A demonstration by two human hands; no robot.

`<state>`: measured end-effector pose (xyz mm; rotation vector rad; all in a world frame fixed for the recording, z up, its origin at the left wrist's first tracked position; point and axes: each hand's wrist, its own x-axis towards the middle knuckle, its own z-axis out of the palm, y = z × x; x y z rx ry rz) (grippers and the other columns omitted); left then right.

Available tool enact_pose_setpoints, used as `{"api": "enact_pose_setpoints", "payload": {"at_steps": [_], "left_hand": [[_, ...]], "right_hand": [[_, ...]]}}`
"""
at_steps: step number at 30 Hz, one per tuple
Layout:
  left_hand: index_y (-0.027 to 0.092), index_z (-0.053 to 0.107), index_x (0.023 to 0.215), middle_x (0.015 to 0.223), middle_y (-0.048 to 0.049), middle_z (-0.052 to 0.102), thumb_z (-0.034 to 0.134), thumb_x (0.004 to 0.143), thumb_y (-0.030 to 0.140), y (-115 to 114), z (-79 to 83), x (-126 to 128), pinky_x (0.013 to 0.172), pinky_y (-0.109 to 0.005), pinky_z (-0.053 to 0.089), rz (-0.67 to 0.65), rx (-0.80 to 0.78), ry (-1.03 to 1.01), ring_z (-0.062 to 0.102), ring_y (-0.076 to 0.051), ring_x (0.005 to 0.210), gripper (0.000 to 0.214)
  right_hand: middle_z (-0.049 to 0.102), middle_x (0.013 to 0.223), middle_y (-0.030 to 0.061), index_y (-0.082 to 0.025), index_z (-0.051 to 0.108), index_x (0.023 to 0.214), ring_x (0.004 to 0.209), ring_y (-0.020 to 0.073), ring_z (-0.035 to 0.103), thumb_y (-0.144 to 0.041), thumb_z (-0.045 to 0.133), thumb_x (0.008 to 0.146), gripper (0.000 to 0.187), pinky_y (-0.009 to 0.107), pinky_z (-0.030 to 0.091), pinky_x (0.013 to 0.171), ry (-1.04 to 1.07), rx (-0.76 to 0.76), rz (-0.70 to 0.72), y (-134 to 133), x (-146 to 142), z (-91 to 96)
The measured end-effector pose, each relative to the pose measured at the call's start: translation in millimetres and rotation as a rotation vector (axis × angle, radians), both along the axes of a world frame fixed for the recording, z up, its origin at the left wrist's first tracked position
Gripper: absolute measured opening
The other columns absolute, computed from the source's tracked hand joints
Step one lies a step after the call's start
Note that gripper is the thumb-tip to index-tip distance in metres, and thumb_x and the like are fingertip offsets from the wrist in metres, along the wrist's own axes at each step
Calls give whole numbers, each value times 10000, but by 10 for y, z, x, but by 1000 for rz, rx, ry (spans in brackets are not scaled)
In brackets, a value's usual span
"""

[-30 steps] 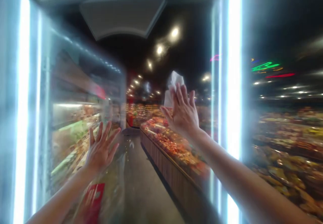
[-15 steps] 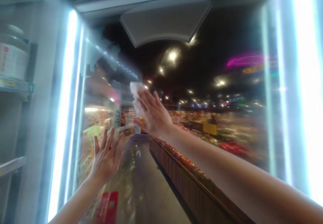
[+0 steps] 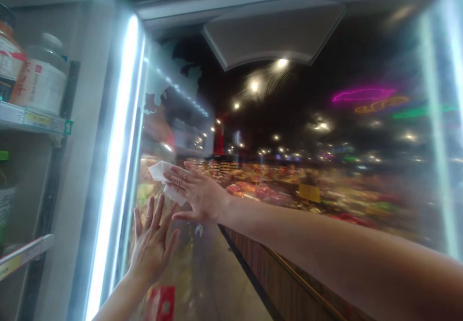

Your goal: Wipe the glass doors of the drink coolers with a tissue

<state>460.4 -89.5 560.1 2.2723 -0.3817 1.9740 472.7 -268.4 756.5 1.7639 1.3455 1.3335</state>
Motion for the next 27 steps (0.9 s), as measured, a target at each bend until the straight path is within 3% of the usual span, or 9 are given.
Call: {"api": "enact_pose_setpoints", "payload": {"at_steps": [2, 6, 11, 13, 17, 19, 23, 25, 27], "left_hand": [[312, 265, 1622, 1721, -79, 202, 538, 990, 308, 3, -25, 4, 1296, -643, 19, 2, 12, 0, 62, -306, 1612, 688], [314, 271, 1620, 1720, -72, 215, 538, 987, 293, 2, -21, 22, 1297, -637, 12, 1, 24, -3, 64, -303, 1613, 687], [265, 222, 1635, 1718, -106, 204, 558, 979, 287, 64, -22, 55, 1296, -646, 34, -10, -1, -39, 49, -311, 1612, 737], [273, 206, 1638, 1717, -101, 207, 558, 978, 284, 91, -50, 48, 1297, -649, 51, -20, -22, -29, 55, -307, 1612, 748], [296, 223, 1633, 1725, -82, 187, 559, 976, 275, 94, -162, 10, 1298, -649, 96, -27, -57, 9, 65, -311, 1610, 737], [275, 230, 1633, 1726, -90, 184, 569, 970, 271, 84, -245, -2, 1301, -642, 106, -25, -66, 13, 63, -317, 1610, 744], [204, 216, 1637, 1704, -113, 257, 599, 944, 254, 104, -417, -4, 1321, -589, 98, -36, -49, -23, 56, -309, 1608, 793], [218, 241, 1632, 1708, -102, 252, 598, 940, 249, 124, -472, 1, 1322, -580, 110, -46, -49, -11, 70, -311, 1607, 779], [253, 261, 1627, 1721, -81, 217, 584, 946, 245, 134, -493, 12, 1320, -586, 113, -58, -69, 8, 82, -310, 1609, 753]], "right_hand": [[240, 1719, 68, -182, 294, 1623, 1612, 253, 133, -759, 306, 976, 867, 522, 80, 1339, -4, 26, -18, 31, 19, 123], [201, 1723, 111, -170, 199, 1647, 1612, 310, 110, -775, 241, 972, 907, 597, 31, 1316, -15, 362, -59, 131, 16, 483], [217, 1725, 78, -165, 291, 1622, 1617, 253, 87, -833, 210, 937, 960, 496, 29, 1341, 45, 17, -12, 362, 36, 188], [220, 1726, 48, -209, 267, 1632, 1616, 232, 100, -835, 190, 935, 941, 493, 3, 1340, 33, 3, -27, 439, 54, 275], [152, 1738, 80, -187, 205, 1649, 1618, 286, 58, -831, 169, 936, 961, 575, -21, 1320, 15, 337, -72, 640, 61, 533], [156, 1736, 99, -152, 236, 1641, 1618, 301, 30, -835, 224, 930, 986, 561, -8, 1324, 34, 284, -58, 748, 43, 325], [291, 1705, 56, -172, 342, 1608, 1615, 233, 114, -811, 257, 950, 921, 459, 22, 1343, 82, -202, 5, 825, 11, -210], [286, 1707, 36, -203, 325, 1614, 1612, 214, 134, -819, 217, 950, 912, 461, -1, 1341, 65, -193, -15, 791, 23, -58], [223, 1725, 51, -200, 283, 1629, 1615, 248, 114, -818, 181, 951, 923, 510, -30, 1332, 37, 46, -74, 734, 21, 328]]}}
